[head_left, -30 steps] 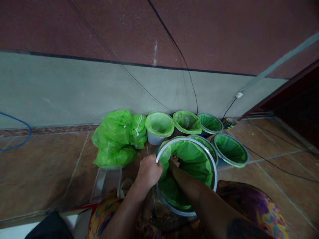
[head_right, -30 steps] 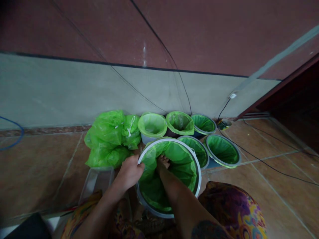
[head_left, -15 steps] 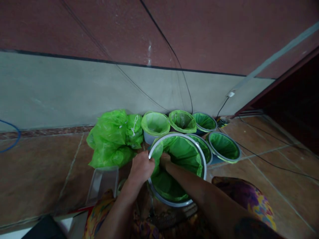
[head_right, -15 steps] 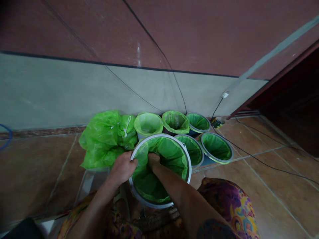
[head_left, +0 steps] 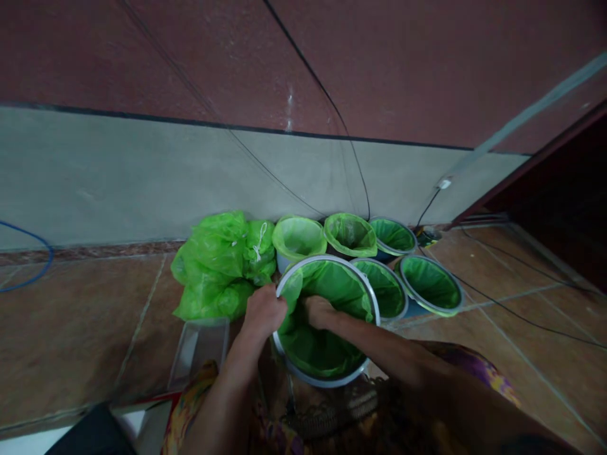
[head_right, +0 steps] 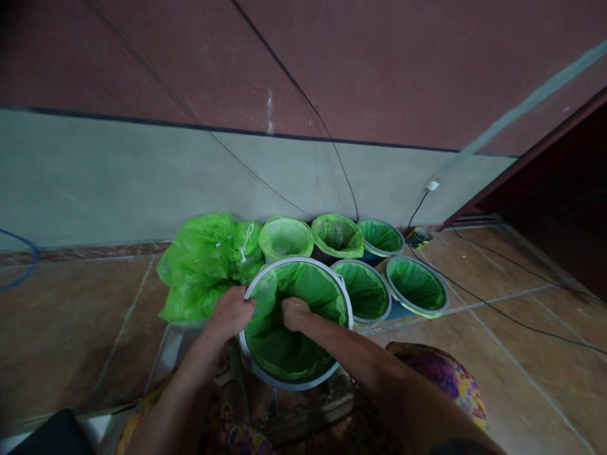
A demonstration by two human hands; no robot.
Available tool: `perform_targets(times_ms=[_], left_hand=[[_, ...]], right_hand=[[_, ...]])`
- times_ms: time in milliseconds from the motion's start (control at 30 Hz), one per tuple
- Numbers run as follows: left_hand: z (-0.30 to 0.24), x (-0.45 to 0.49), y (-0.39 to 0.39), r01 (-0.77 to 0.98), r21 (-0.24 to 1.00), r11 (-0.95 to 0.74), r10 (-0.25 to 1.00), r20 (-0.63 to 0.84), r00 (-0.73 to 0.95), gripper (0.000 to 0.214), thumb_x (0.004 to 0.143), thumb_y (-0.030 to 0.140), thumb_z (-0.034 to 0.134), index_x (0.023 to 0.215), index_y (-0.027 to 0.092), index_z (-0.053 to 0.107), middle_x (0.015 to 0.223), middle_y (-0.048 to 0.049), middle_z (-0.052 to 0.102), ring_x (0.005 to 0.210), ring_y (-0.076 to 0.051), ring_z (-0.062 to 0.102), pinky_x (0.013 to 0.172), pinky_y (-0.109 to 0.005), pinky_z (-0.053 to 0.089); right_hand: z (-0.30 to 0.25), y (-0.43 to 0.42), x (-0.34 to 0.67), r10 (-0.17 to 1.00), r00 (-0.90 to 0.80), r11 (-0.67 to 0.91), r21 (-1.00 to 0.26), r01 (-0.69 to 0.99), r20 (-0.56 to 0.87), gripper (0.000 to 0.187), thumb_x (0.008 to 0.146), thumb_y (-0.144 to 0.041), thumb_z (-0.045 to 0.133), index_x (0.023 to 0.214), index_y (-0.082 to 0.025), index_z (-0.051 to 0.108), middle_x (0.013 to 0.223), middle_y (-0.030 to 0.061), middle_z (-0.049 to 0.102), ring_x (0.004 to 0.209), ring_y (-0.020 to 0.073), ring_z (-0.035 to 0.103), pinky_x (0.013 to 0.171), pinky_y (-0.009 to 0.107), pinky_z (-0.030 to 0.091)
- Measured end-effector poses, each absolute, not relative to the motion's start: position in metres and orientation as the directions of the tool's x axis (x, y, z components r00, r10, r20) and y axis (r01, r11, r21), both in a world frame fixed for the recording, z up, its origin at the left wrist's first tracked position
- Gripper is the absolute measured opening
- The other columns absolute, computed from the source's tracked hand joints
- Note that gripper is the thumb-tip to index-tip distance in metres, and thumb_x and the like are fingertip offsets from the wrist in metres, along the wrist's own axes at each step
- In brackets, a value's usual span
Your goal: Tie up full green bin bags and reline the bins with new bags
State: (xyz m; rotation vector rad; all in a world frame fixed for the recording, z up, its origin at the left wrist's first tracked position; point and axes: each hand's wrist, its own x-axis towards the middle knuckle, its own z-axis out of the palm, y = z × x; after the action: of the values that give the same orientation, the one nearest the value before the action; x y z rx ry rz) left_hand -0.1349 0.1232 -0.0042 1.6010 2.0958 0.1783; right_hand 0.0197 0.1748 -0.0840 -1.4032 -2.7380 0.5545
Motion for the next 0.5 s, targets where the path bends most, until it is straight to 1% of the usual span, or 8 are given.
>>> perform_targets(times_ms=[67,133,200,233,267,333,433,500], left_hand=[[-0.007,-0.143,0.126,0.868,0.375,0.325,0.923,-0.327,-0.203,0.032,0.085,0.023,0.043,0.105,0.013,0.066,0.107,-0.0145,0.071,0.102,-0.026,0.067,0.081,-0.030,0.048],[-0.008,-0.148,0.127,0.877,0.343,0.335,0.914,-0.344,-0.215,0.032,0.086,0.023,0.043,0.105,0.014,0.066,0.108,-0.0135,0.071,0.102,-0.025,0.067,0.082,-0.030,0.048],[-0.009,-0.151,0.127,0.898,0.295,0.326,0.916,-0.332,-0.224,0.031,0.087,0.024,0.044,0.107,0.015,0.066,0.110,-0.0124,0.071,0.105,-0.024,0.066,0.085,-0.029,0.048],[-0.010,-0.151,0.126,0.908,0.270,0.319,0.919,-0.320,-0.228,0.031,0.087,0.025,0.044,0.108,0.016,0.065,0.112,-0.0121,0.070,0.106,-0.024,0.065,0.086,-0.029,0.048],[-0.011,-0.151,0.126,0.918,0.249,0.308,0.924,-0.307,-0.227,0.031,0.088,0.026,0.044,0.109,0.016,0.065,0.113,-0.0119,0.070,0.107,-0.024,0.065,0.087,-0.029,0.048],[-0.014,-0.148,0.125,0.933,0.224,0.281,0.936,-0.277,-0.215,0.032,0.089,0.027,0.044,0.112,0.017,0.064,0.116,-0.0117,0.069,0.110,-0.024,0.064,0.091,-0.030,0.047],[-0.024,-0.140,0.127,0.948,0.218,0.230,0.952,-0.252,-0.173,0.033,0.091,0.027,0.045,0.117,0.019,0.063,0.119,-0.0104,0.068,0.113,-0.023,0.062,0.096,-0.030,0.045],[-0.035,-0.135,0.131,0.951,0.226,0.212,0.955,-0.254,-0.152,0.034,0.091,0.029,0.046,0.120,0.020,0.062,0.120,-0.0091,0.068,0.114,-0.022,0.061,0.097,-0.030,0.045]], right_hand=[[-0.061,0.167,0.041,0.769,-0.626,0.568,-0.310,0.762,-0.129,0.017,0.089,-0.021,0.055,0.090,-0.016,0.071,0.082,0.0063,0.072,0.078,0.0180,0.068,0.074,0.027,0.052],[-0.036,0.165,0.065,0.774,-0.628,0.618,-0.307,0.724,0.080,0.027,0.095,-0.024,0.044,0.104,-0.018,0.068,0.099,0.0081,0.071,0.093,0.0178,0.066,0.086,0.029,0.050],[-0.016,0.171,0.086,0.803,-0.533,0.596,-0.319,0.737,0.267,0.030,0.093,-0.027,0.046,0.115,-0.017,0.064,0.112,0.0108,0.067,0.104,0.0204,0.062,0.095,0.033,0.048],[-0.010,0.177,0.095,0.817,-0.489,0.573,-0.330,0.750,0.306,0.034,0.091,-0.030,0.051,0.121,-0.015,0.061,0.116,0.0125,0.065,0.109,0.0226,0.059,0.098,0.036,0.046],[-0.007,0.183,0.101,0.834,-0.458,0.546,-0.349,0.762,0.307,0.040,0.089,-0.032,0.054,0.125,-0.013,0.058,0.119,0.0140,0.063,0.113,0.0244,0.058,0.100,0.038,0.045],[-0.008,0.196,0.109,0.868,-0.449,0.497,-0.412,0.764,0.214,0.047,0.087,-0.034,0.059,0.128,-0.012,0.055,0.121,0.0152,0.062,0.113,0.0253,0.057,0.100,0.039,0.044],[-0.022,0.206,0.112,0.848,-0.530,0.451,-0.519,0.726,-0.006,0.037,0.088,-0.030,0.056,0.122,-0.013,0.060,0.115,0.0119,0.067,0.103,0.0212,0.063,0.092,0.033,0.047],[-0.033,0.205,0.112,0.820,-0.564,0.443,-0.519,0.731,-0.095,0.028,0.089,-0.026,0.055,0.113,-0.014,0.064,0.108,0.0104,0.069,0.098,0.0199,0.064,0.088,0.029,0.046]])
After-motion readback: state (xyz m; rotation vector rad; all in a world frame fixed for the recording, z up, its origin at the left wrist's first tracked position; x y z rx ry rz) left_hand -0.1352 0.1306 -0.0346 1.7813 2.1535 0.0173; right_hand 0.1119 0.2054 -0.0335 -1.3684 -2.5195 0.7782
